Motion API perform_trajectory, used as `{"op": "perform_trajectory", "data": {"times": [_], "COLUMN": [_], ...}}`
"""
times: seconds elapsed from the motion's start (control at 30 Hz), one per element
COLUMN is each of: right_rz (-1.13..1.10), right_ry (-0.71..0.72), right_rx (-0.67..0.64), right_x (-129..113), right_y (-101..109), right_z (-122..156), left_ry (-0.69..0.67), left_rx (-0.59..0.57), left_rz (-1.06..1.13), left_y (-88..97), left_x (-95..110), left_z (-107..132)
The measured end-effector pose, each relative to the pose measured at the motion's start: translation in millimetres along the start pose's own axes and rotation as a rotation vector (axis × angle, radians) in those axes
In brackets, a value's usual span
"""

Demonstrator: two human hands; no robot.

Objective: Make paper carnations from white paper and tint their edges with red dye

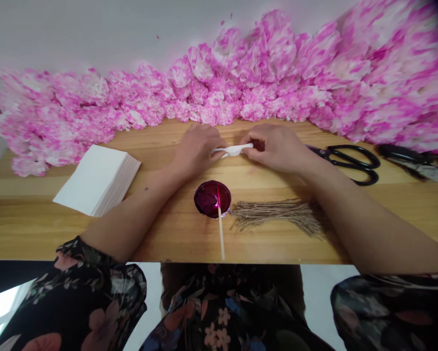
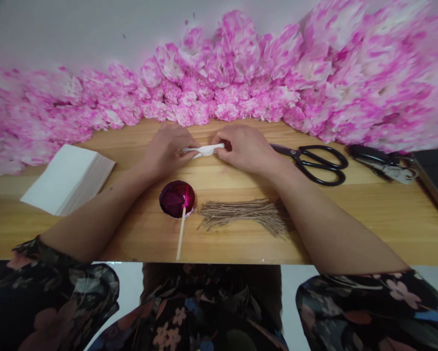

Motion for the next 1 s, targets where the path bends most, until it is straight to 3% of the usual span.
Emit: {"op": "perform_trajectory", "data": {"times": [0.2, 0.5, 1.0], "right_rz": [0.04, 0.127, 0.127], "right_ry": [0.142, 0.044, 0.046], "right_rx": [-0.004, 0.027, 0.028], "right_x": [-12, -14, -14], "right_y": [-5, -9, -10], "right_z": [1, -3, -3], "left_ry": [0.008, 0.038, 0.028], "left_rx": [0.009, -0.038, -0.054], "left_rz": [0.01, 0.023, 0.058], "left_y": [-1.3, -0.8, 0.0], "left_x": [1, 2, 5], "left_z": [0, 0, -1]}}
Point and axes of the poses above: each hand's wrist, its own z-axis away from the middle knuckle, its own y-axis out of the back of the hand, x = y × z, the point moved 6 cm from there along -z, towards the middle knuckle, and after that the axes turned 14 degrees about -x, right-handed, at the moved point
